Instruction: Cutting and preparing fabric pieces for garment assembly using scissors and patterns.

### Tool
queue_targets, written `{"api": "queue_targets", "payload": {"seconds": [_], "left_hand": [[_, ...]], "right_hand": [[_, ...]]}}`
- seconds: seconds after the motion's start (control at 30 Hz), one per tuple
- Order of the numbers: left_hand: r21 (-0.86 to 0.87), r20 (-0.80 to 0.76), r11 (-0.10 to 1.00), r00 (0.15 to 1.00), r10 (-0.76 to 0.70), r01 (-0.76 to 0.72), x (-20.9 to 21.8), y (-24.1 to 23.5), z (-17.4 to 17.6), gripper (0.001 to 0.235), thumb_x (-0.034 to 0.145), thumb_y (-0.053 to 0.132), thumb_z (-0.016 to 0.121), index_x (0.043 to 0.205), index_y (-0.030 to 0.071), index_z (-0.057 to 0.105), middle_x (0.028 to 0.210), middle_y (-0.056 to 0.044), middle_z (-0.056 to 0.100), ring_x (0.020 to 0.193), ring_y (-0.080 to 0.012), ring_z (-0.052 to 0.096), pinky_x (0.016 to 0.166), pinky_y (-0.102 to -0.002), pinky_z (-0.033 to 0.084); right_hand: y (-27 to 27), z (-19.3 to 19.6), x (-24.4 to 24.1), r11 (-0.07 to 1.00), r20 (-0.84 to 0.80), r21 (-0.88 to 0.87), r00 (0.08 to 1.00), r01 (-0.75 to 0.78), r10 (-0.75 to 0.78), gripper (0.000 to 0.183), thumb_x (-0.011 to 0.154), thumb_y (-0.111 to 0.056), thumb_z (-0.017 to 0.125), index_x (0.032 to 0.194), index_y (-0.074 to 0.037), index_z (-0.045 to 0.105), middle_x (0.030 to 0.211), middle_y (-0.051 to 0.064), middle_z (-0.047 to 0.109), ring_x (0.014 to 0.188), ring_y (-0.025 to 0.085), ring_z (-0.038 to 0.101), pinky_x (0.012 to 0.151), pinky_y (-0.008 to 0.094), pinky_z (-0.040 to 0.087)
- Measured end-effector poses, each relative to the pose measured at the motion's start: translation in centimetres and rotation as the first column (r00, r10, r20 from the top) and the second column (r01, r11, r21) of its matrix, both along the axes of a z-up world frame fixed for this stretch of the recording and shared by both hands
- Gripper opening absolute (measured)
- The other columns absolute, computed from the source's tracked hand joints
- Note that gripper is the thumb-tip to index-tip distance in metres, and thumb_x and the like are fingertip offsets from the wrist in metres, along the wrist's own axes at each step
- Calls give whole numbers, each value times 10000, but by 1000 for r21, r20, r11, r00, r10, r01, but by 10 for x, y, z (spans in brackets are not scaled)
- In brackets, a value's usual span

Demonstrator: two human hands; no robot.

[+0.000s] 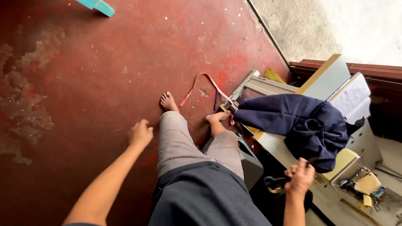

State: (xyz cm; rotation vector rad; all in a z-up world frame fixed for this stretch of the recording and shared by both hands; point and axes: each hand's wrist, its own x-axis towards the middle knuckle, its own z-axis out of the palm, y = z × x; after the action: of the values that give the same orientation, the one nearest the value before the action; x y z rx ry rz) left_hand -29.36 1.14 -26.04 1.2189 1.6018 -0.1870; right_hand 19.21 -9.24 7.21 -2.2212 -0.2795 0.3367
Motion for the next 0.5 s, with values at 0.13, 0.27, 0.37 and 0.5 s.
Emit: {"api": "queue_targets", "payload": {"seconds": [0.13,0.27,0.37,0.5], "left_hand": [[-112,88,963,963,254,-243,-28,-50,-16,327,953,291,598,1247,150,628,1279,-117,672,1212,-354,610,1056,-497,442],[76,244,873,858,453,-482,15,-98,-41,321,892,275,724,1180,142,672,1098,-153,741,1129,-362,684,1003,-470,509],[149,143,847,859,492,-510,25,-94,-7,327,837,292,775,1122,154,694,1209,-72,570,1212,-330,606,1025,-426,506],[318,-69,914,956,286,-251,-22,-65,5,266,821,340,733,1043,220,647,1004,-40,561,1021,-301,627,896,-458,516]], "right_hand": [[35,-10,-79,798,-26,-419,884,-433,467,130,984,-271,702,1010,-176,616,785,-17,549,654,84,470,611,241,393],[75,-84,-116,398,-220,-669,679,-627,700,255,916,-364,793,922,-115,737,707,174,659,645,281,586,633,429,483],[126,-201,-131,188,-369,-716,593,-672,716,412,897,-539,732,869,-128,735,750,169,689,763,410,659,728,509,505],[142,-404,-87,292,-338,-723,689,-627,641,317,910,-513,673,882,-215,781,796,120,738,836,383,703,783,485,535]]}}
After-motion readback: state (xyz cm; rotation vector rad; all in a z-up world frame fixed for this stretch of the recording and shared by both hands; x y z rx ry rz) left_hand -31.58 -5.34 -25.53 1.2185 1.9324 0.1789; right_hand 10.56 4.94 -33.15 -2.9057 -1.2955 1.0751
